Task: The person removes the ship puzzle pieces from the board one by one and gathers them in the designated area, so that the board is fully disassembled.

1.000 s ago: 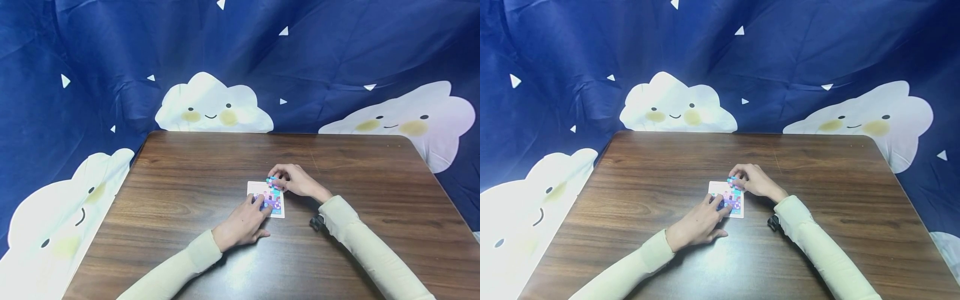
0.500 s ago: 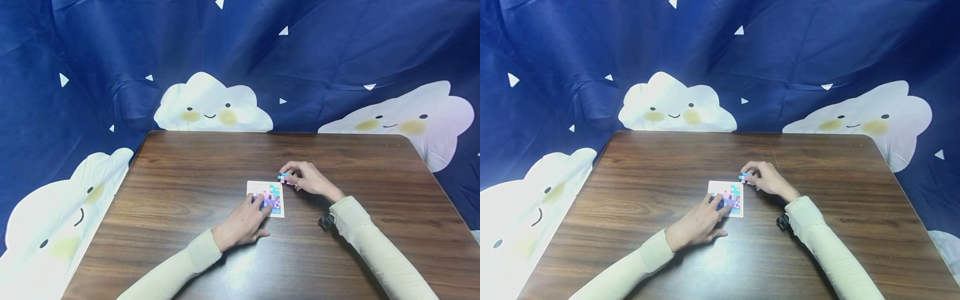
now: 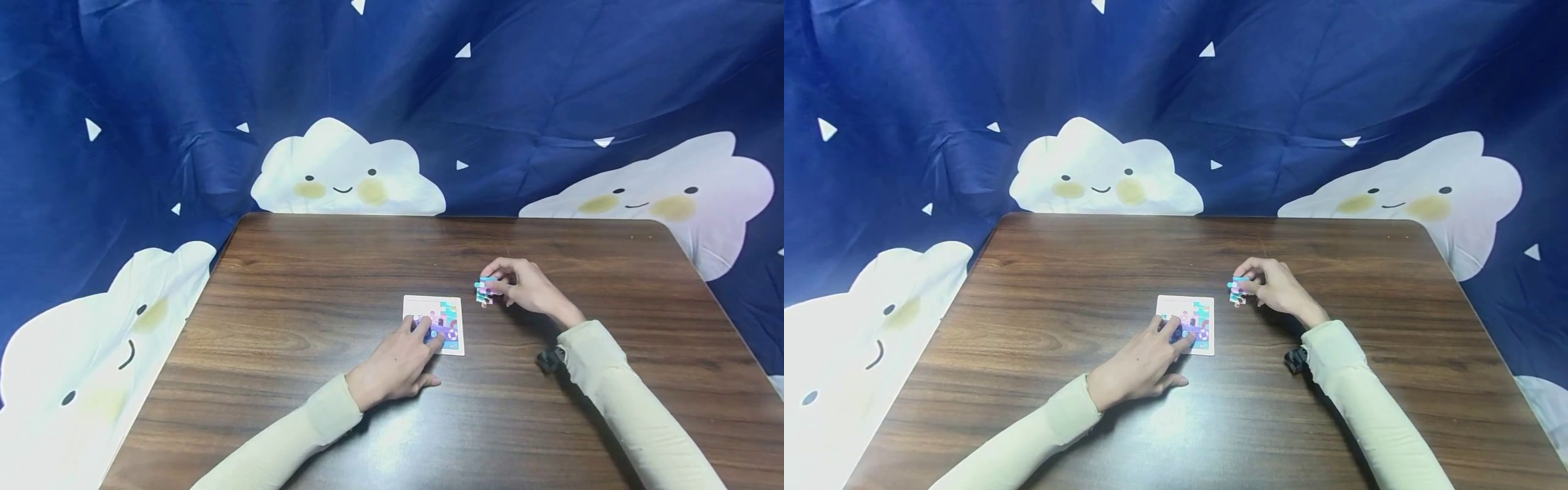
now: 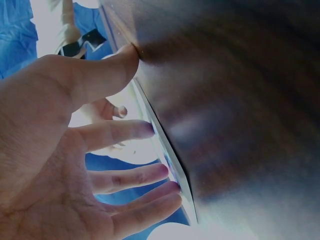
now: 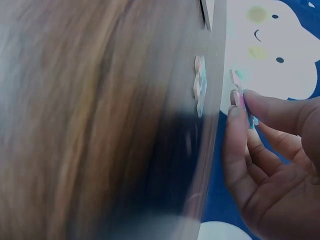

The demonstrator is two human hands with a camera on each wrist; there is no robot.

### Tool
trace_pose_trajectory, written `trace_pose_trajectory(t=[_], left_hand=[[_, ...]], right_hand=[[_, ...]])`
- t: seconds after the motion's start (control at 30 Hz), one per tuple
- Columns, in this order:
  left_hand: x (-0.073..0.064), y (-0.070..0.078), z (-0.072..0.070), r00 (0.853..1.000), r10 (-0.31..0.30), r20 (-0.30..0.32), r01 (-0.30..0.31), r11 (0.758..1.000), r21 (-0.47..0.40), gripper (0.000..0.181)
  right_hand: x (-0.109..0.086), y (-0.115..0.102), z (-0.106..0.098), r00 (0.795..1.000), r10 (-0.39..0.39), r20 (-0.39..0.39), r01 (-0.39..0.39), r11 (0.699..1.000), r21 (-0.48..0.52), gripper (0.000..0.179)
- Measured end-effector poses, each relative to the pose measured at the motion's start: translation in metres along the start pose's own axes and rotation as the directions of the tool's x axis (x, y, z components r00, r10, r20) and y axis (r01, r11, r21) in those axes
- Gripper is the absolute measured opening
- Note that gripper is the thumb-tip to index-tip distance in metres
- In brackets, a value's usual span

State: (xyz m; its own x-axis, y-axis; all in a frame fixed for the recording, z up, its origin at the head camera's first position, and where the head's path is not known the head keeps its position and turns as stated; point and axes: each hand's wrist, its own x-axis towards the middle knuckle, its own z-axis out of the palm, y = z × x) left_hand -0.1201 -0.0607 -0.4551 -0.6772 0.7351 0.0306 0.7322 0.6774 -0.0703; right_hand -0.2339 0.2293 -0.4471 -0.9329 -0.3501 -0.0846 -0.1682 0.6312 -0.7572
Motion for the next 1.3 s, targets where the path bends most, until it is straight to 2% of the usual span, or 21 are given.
trace_pose_trajectory(t=[0.47, 0.83, 1.3], left_hand=[[-0.001, 0.002, 0.005, 1.000, 0.003, -0.001, -0.003, 1.000, 0.009, 0.069], [-0.001, 0.001, 0.008, 1.000, 0.021, -0.020, -0.020, 1.000, 0.004, 0.069], [0.000, 0.001, 0.004, 1.000, 0.001, 0.012, 0.000, 1.000, -0.024, 0.067]], right_hand=[[-0.011, 0.017, -0.014, 0.998, 0.068, -0.013, -0.069, 0.997, -0.047, 0.015], [-0.015, 0.029, -0.016, 0.998, 0.059, -0.004, -0.059, 0.997, -0.052, 0.018], [-0.013, 0.038, -0.018, 0.997, 0.057, -0.048, -0.062, 0.994, -0.093, 0.020]])
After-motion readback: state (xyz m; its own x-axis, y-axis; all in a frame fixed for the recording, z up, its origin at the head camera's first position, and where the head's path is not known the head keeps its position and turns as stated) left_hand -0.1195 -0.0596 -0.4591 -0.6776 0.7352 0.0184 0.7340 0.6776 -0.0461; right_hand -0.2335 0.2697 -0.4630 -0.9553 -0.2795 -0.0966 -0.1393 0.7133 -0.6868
